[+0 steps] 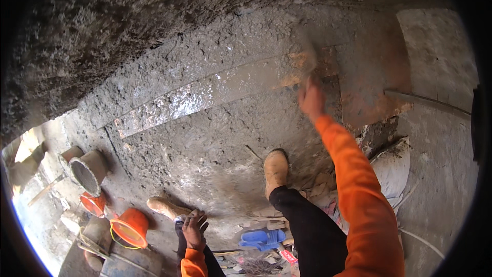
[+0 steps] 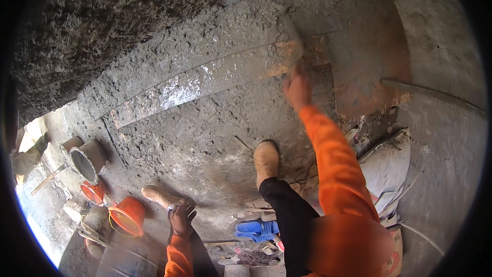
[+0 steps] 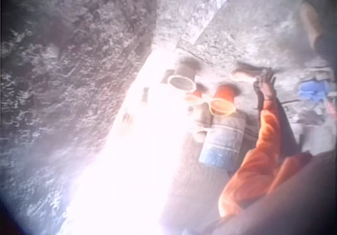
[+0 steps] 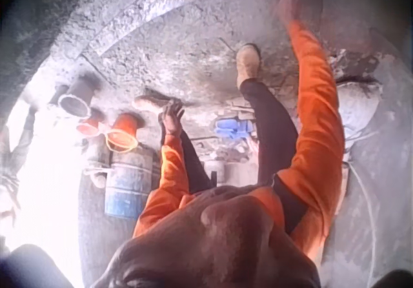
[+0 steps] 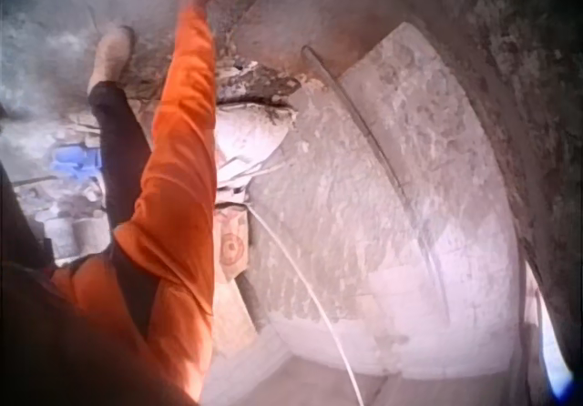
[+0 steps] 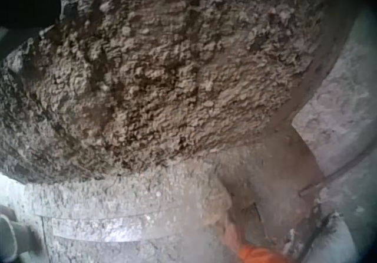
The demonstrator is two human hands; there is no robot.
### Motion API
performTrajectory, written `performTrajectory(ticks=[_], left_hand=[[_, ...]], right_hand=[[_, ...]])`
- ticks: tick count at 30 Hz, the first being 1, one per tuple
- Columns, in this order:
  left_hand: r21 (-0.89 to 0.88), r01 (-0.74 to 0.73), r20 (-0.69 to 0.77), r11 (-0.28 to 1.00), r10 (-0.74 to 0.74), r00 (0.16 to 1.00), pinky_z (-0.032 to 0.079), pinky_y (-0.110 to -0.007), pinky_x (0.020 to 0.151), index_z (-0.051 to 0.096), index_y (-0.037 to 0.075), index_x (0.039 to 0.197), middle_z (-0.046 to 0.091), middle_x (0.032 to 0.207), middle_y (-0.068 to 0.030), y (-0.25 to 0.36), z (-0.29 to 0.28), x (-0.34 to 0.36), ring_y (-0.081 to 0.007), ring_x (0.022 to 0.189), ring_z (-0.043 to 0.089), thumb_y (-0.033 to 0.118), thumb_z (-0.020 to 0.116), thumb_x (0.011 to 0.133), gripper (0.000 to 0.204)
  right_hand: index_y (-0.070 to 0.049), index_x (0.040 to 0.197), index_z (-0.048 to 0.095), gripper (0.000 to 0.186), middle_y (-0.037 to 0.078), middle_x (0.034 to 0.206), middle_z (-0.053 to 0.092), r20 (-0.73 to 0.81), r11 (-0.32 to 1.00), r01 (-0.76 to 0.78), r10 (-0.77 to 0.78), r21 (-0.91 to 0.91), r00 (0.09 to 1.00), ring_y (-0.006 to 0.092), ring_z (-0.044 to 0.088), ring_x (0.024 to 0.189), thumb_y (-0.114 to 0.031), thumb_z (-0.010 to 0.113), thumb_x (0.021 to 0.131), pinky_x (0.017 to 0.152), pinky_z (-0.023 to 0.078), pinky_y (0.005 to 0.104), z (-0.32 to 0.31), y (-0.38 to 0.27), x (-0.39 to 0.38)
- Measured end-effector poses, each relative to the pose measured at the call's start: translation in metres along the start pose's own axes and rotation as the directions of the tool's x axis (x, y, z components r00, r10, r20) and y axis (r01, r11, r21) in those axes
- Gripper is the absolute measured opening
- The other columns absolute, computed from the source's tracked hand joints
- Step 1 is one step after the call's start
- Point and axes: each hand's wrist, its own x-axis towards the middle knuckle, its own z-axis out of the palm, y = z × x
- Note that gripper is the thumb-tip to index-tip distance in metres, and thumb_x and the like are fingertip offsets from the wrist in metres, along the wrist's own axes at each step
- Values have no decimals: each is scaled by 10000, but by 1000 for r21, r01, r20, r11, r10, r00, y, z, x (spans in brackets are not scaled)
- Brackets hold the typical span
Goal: The person applies wet mortar to a wall from a bucket using a trowel and then smooths and levels the material with a metal straightedge.
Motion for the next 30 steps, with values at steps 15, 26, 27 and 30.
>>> performTrajectory(ticks=[15, 26, 27, 30], left_hand=[[20, 11, -81, 1000, -9, 997, 438, -362, 830, 552, 70, 1138, 604, 1114, -93, -14, 61, -92, -244, 988, 581, 295, 577, 838, 376], [60, 49, 86, 997, -54, 995, 451, -351, 860, 524, 58, 1164, 585, 1166, -98, -21, 103, -103, -228, 1060, 567, 285, 508, 896, 352], [26, 48, 72, 999, -49, 996, 448, -352, 862, 519, 57, 1171, 583, 1171, -100, -23, 98, -102, -230, 1067, 563, 290, 512, 895, 362], [-1, 78, 35, 997, -78, 996, 441, -354, 865, 509, 52, 1179, 576, 1182, -102, -27, 86, -101, -231, 1081, 553, 303, 523, 891, 382]], right_hand=[[-17, 1274, 416, 525, 233, 1209, 465, 352, 886, 183, -349, 427, 868, 416, 572, 935, -188, 566, 801, 766, 485, 476, -39, -7, -13], [-85, 1302, 417, 523, 186, 1302, 431, 556, 950, 115, -266, 291, 788, 393, 601, 844, -119, 555, 799, 770, 480, 471, -45, -49, 51], [-84, 1299, 417, 518, 187, 1302, 428, 571, 906, 225, -404, 359, 715, 394, 602, 826, -117, 553, 800, 761, 482, 470, -43, -60, 34], [-87, 1297, 410, 513, 198, 1302, 414, 346, 601, 593, -797, 536, 495, 393, 604, 776, -112, 548, 804, 713, 496, 463, -33, -74, -15]])
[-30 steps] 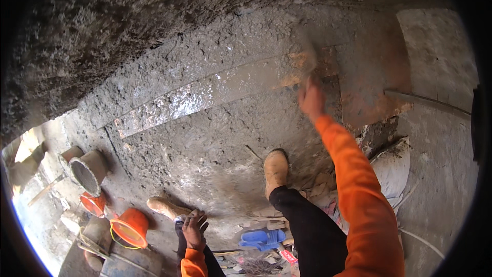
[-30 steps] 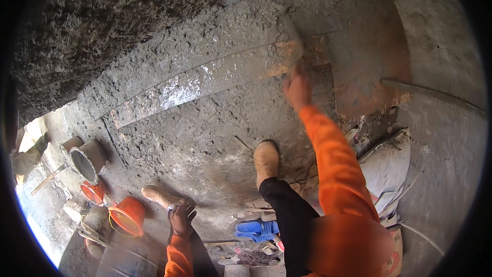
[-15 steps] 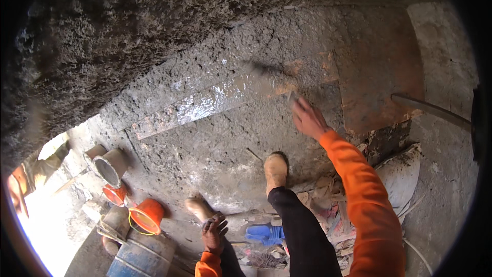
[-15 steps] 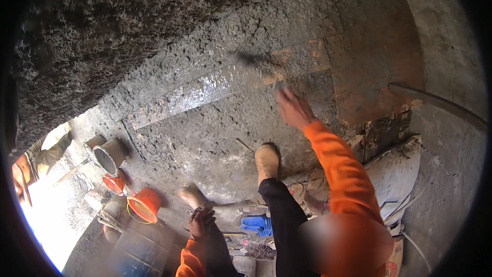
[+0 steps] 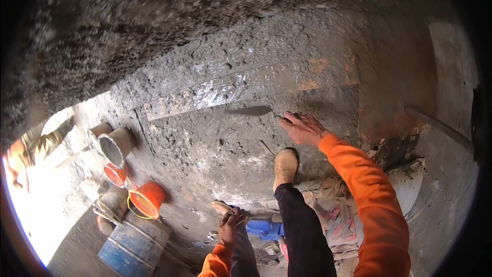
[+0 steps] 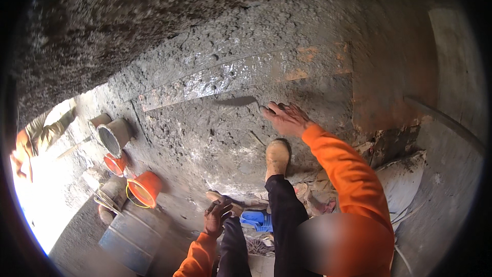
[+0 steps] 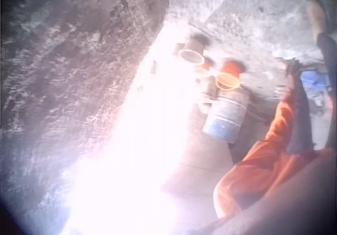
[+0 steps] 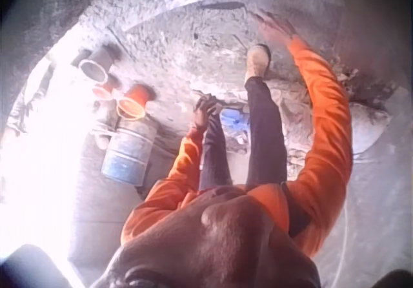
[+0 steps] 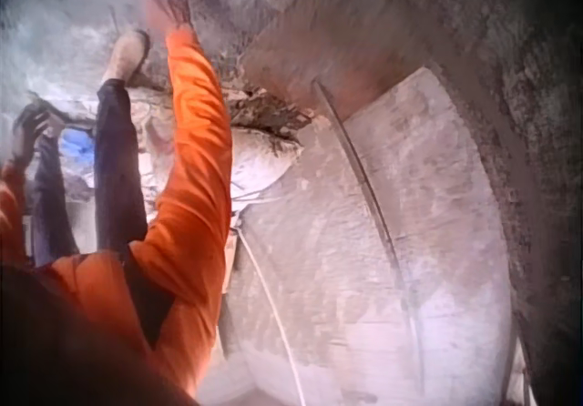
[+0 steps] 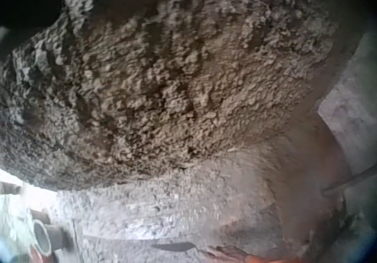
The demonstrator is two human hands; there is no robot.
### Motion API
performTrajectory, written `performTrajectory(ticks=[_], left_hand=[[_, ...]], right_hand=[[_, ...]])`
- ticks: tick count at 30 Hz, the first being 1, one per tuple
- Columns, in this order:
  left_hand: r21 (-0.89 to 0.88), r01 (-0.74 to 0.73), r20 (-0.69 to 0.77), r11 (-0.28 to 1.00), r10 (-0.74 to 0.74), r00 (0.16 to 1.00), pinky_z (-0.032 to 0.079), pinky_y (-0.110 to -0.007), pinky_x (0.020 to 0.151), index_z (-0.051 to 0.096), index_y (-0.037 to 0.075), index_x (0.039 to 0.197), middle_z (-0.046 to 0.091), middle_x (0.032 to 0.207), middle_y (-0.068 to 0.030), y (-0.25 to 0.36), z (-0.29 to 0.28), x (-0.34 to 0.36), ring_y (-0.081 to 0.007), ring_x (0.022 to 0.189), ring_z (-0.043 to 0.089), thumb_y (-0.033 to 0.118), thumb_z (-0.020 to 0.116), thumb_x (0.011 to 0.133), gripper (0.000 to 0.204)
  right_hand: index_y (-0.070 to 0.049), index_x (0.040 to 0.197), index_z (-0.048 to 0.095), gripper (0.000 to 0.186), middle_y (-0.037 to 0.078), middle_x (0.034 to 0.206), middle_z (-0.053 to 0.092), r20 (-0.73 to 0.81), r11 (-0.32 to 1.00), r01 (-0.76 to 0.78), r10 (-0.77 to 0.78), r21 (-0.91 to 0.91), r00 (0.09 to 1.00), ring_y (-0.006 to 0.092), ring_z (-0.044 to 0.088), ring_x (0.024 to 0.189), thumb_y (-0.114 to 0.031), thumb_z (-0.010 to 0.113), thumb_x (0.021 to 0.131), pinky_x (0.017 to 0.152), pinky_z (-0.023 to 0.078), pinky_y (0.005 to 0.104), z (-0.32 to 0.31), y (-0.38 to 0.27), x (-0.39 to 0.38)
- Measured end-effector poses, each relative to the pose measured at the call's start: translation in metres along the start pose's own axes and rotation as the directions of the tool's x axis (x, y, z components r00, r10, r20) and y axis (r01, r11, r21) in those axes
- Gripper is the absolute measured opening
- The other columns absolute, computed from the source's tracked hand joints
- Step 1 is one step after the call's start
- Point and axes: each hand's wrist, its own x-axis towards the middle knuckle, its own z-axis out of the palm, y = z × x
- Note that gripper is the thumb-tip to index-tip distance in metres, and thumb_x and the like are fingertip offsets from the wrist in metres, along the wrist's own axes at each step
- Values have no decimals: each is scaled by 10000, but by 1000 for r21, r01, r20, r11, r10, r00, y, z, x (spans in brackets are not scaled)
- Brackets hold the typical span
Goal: The person applies wet mortar to a wall from a bucket using a trowel and then smooths and levels the material with a metal straightedge.
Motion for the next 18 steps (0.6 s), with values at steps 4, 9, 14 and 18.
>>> performTrajectory(ticks=[4, 9, 14, 18], left_hand=[[-32, 27, 1, 999, -27, 1000, 436, -352, 870, 499, 53, 1204, 569, 1194, -105, -18, -22, 6, -232, 1087, 547, 294, 530, 886, 401], [-105, 46, -58, 993, -53, 997, 436, -344, 874, 482, 41, 1237, 566, 1198, -115, -37, -47, 11, -229, 1083, 550, 255, 534, 874, 425], [-173, 10, -21, 985, -14, 1000, 453, -341, 854, 487, 24, 1233, 584, 1173, -114, -47, -59, 2, -224, 1049, 574, 234, 531, 873, 419], [-149, 22, -5, 989, -23, 1000, 460, -339, 845, 494, 23, 1227, 596, 1153, -103, -67, -72, 8, -220, 1036, 583, 227, 519, 879, 405]], right_hand=[[-59, 1282, 396, 495, 233, 1250, 442, -501, 893, -441, 424, 91, 755, 407, 597, 840, -134, 541, 815, 719, 496, 488, -15, 20, 51], [-51, 1291, 376, 501, 235, 1271, 425, -152, 901, -433, 432, 31, 889, 433, 588, 897, -131, 518, 817, 777, 481, 501, 2, -13, 77], [-46, 1311, 360, 529, 227, 1273, 420, -229, 915, -393, 402, 86, 887, 429, 589, 895, -118, 515, 810, 777, 488, 484, 28, -40, 75], [-54, 1333, 340, 550, 210, 1152, 460, -172, 854, -519, 516, 35, 839, 406, 589, 842, -87, 501, 809, 731, 492, 473, 32, -49, 99]])
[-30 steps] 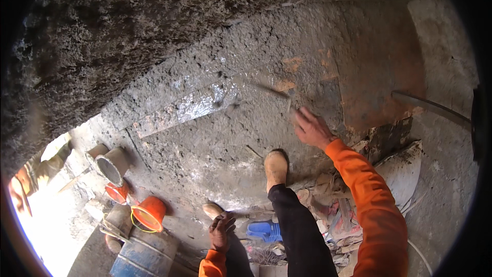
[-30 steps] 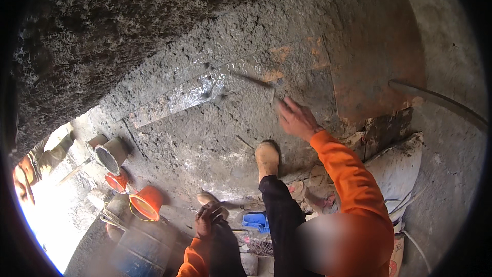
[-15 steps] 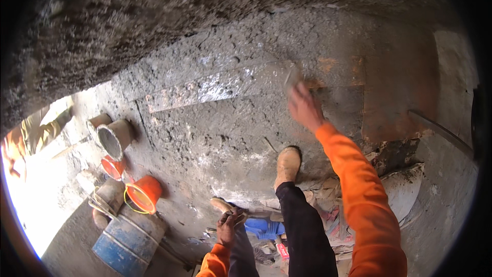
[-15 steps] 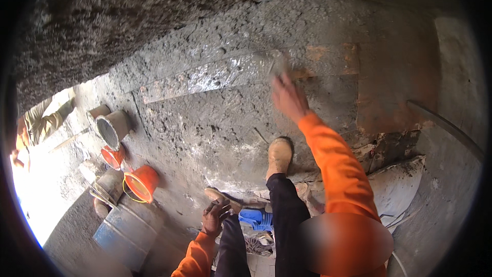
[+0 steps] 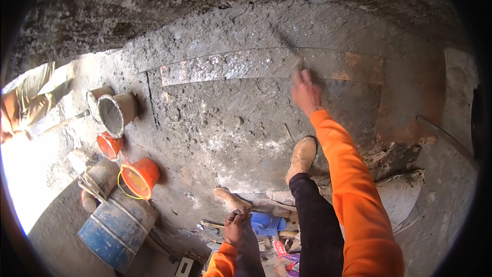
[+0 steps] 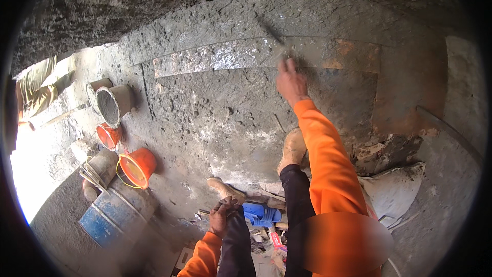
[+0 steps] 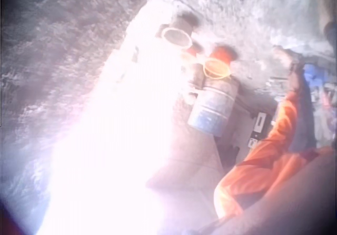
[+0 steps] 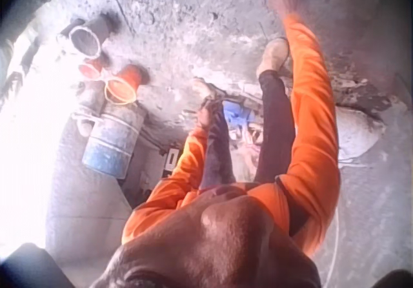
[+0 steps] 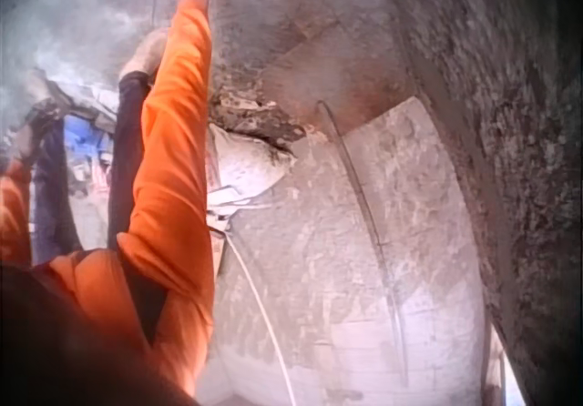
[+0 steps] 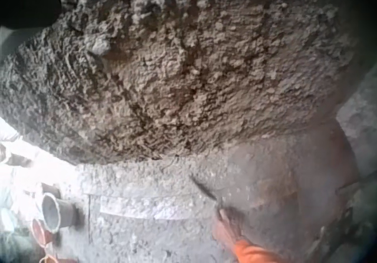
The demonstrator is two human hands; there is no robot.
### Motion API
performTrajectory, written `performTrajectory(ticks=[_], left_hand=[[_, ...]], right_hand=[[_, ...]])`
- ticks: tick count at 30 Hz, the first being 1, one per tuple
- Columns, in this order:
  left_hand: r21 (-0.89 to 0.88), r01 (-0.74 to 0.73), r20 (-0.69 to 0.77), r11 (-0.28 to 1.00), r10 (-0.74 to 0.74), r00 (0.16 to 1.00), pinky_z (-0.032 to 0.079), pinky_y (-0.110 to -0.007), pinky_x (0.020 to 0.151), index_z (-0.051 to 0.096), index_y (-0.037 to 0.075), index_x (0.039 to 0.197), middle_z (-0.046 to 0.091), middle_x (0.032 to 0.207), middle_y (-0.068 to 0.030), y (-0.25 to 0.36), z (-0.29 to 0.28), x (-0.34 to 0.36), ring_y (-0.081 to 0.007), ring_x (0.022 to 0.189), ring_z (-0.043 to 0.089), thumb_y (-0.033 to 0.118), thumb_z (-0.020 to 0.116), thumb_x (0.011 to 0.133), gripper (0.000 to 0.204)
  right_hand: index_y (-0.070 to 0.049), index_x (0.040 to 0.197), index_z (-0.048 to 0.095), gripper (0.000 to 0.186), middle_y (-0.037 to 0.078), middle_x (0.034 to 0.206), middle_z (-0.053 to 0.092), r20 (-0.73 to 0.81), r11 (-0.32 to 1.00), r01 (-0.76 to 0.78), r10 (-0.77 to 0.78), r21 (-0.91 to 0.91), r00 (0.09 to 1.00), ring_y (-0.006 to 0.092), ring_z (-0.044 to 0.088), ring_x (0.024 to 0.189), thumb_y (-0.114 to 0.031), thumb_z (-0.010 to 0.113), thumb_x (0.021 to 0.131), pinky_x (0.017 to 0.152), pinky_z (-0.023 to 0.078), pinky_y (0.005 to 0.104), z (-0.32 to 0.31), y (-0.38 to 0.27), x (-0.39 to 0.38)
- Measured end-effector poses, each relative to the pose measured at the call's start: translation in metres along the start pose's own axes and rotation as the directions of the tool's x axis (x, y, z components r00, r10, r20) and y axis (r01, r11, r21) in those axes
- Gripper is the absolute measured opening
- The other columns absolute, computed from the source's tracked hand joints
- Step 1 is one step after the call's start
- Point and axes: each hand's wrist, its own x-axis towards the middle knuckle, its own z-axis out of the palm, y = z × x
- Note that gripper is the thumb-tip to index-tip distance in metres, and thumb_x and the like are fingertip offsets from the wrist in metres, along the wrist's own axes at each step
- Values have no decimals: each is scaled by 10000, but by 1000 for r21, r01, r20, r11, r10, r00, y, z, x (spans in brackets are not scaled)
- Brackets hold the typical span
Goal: The person applies wet mortar to a wall from a bucket using a trowel and then smooths and levels the material with a metal straightedge.
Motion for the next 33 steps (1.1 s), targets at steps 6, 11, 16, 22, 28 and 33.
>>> performTrajectory(ticks=[6, 11, 16, 22, 28, 33], left_hand=[[-53, 1, -58, 999, -4, 998, 460, -334, 840, 493, 17, 1226, 599, 1145, -101, -2, -35, -8, -216, 1030, 585, 205, 502, 877, 396], [-119, -31, -57, 992, 24, 998, 471, -336, 818, 512, 22, 1193, 603, 1124, -108, -31, -79, 4, -212, 1000, 591, 186, 517, 868, 364], [-115, 21, -108, 993, -34, 994, 487, -338, 779, 519, 25, 1158, 614, 1077, -112, -28, -72, 7, -203, 947, 598, 192, 543, 854, 348], [-72, 46, -134, 996, -55, 989, 486, -322, 749, 536, 59, 1140, 627, 1048, -98, -25, -68, 7, -189, 890, 604, 227, 551, 852, 334], [111, 47, -80, 993, -39, 996, 473, -308, 746, 561, 67, 1140, 642, 1033, -76, 2, -9, 21, -184, 866, 613, 248, 565, 838, 352], [291, 64, -45, 955, -53, 998, 488, -340, 767, 497, 55, 1201, 602, 1116, -110, 5, 19, 33, -245, 969, 599, 280, 523, 872, 399]], right_hand=[[-105, 1331, 319, 569, 173, 1099, 450, -111, 978, 188, -178, 88, 978, 383, 585, 834, -74, 501, 793, 641, 508, 454, 75, -29, -74], [-103, 1309, 348, 553, 168, 1118, 447, -114, 992, -11, 25, 122, 993, 381, 590, 852, -77, 525, 786, 678, 507, 445, 99, -79, -59], [-44, 1237, 404, 479, 171, 1125, 476, -100, 994, 70, -62, 78, 993, 377, 598, 829, -72, 518, 773, 740, 488, 482, 113, -111, -16], [-82, 1153, 474, 388, 164, 1111, 498, 177, 918, 350, -382, 186, 907, 372, 592, 850, -94, 537, 770, 722, 488, 468, 90, -118, -35], [-55, 1129, 525, 378, 215, 1066, 567, -356, 880, -286, 423, 378, 833, 372, 558, 992, -168, 590, 774, 819, 461, 432, -7, 131, -83], [1, 1258, 458, 484, 256, 1062, 591, -519, 834, -524, 528, 171, 672, 378, 592, 949, -179, 559, 820, 784, 482, 428, -133, 287, -46]])
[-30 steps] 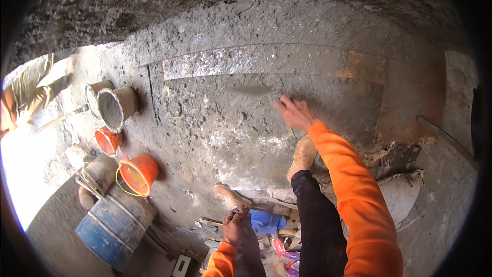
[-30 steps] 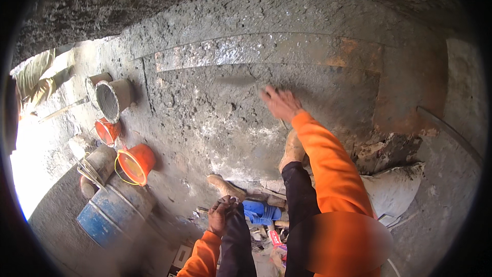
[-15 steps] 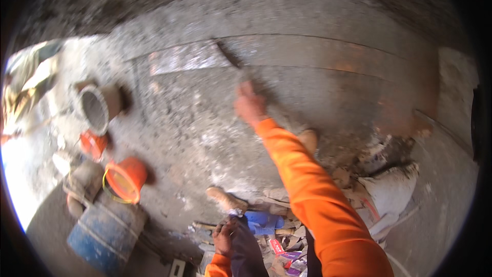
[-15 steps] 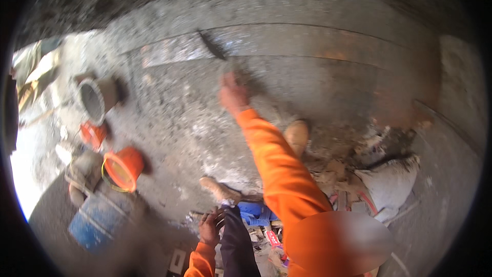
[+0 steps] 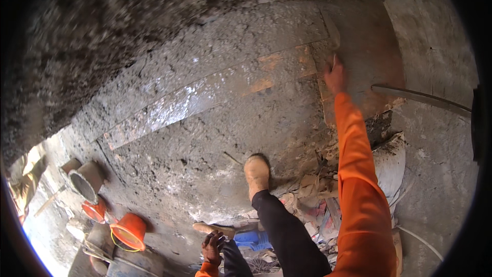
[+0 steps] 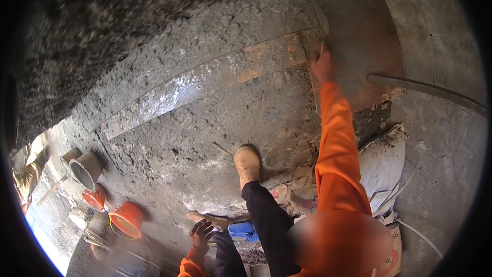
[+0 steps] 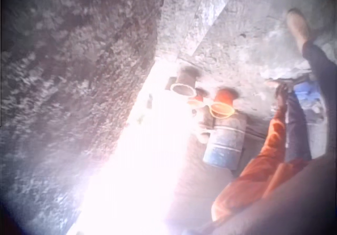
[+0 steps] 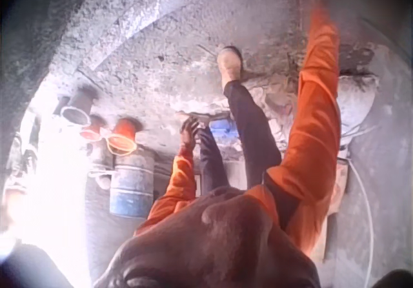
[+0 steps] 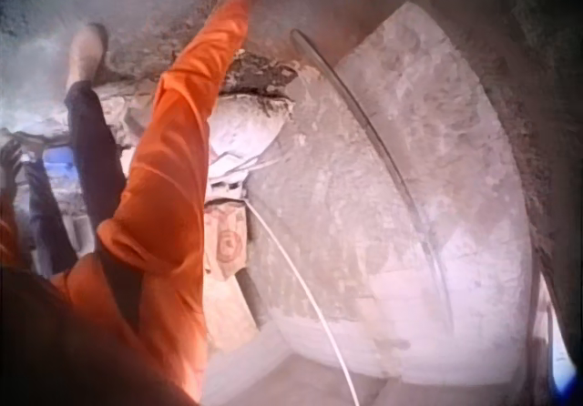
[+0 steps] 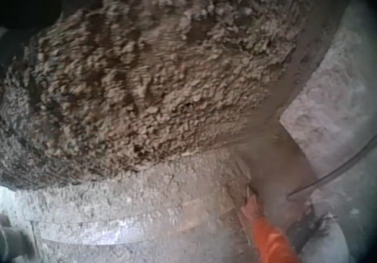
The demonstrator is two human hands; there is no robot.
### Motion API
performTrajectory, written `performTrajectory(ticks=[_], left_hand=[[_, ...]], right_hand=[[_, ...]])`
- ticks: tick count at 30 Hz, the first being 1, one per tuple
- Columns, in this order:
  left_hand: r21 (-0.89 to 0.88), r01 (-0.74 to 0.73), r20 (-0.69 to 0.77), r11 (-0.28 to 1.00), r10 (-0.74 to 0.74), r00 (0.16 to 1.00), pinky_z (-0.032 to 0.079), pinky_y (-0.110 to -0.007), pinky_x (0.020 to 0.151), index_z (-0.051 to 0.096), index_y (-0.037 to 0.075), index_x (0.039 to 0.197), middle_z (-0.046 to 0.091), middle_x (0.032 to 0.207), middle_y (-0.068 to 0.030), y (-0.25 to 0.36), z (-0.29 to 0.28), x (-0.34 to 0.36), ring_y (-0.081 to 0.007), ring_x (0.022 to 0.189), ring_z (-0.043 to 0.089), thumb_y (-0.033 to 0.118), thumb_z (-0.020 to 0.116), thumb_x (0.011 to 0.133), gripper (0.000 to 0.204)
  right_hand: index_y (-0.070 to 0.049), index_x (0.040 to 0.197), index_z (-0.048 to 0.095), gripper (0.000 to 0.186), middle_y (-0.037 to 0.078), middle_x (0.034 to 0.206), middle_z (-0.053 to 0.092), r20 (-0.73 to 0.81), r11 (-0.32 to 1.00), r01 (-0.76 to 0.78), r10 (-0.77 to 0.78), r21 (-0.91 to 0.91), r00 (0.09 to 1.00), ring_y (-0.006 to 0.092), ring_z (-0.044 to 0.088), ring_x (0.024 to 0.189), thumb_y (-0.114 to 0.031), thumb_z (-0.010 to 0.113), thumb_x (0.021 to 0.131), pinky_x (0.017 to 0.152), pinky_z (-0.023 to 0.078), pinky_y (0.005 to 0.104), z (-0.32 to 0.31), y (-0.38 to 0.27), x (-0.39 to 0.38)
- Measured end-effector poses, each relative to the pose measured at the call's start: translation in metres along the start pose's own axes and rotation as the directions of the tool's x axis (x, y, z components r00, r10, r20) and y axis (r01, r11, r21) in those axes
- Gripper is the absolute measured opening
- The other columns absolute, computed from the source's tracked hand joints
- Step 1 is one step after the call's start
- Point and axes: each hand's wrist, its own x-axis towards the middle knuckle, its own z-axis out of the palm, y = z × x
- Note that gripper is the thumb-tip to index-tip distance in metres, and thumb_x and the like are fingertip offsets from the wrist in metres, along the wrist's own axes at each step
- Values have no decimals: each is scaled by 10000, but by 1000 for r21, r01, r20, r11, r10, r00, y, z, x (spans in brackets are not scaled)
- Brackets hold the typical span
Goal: The person applies wet mortar to a wall from a bucket using a trowel and then smooths and levels the material with a metal straightedge.
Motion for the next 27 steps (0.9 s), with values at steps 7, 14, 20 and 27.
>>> performTrajectory(ticks=[7, 14, 20, 27], left_hand=[[68, 12, 45, 998, -15, 999, 473, -326, 768, 534, 61, 1132, 630, 1038, -76, 18, 55, -4, -202, 940, 608, 246, 567, 849, 340], [106, -40, 66, 994, 33, 997, 473, -341, 800, 519, 76, 1159, 626, 1066, -85, 46, 64, -20, -218, 972, 606, 275, 572, 855, 367], [154, -11, -3, 988, 11, 1000, 477, -356, 812, 482, 77, 1214, 608, 1113, -99, 39, 48, -7, -233, 994, 602, 288, 546, 873, 407], [143, -8, 20, 990, 6, 1000, 490, -343, 776, 488, 61, 1208, 609, 1115, -111, 34, 50, -29, -240, 978, 613, 282, 517, 887, 391]], right_hand=[[-84, 1274, 454, 461, 219, 1133, 574, 349, 941, 306, -337, 144, 874, 387, 590, 957, -171, 551, 833, 779, 505, 430, 1, 26, -23], [-42, 1228, 489, 432, 236, 1050, 600, 217, 969, 169, -207, 182, 954, 387, 602, 912, -176, 562, 824, 731, 502, 433, -28, 18, -21], [-20, 1189, 522, 409, 213, 926, 632, 87, 967, 253, -251, -11, 964, 383, 616, 832, -189, 563, 818, 703, 490, 455, 12, 47, 21], [-71, 1247, 498, 437, 218, 1062, 597, 264, 944, 106, -194, 314, 945, 381, 603, 885, -218, 545, 838, 754, 494, 431, -17, 54, -65]])
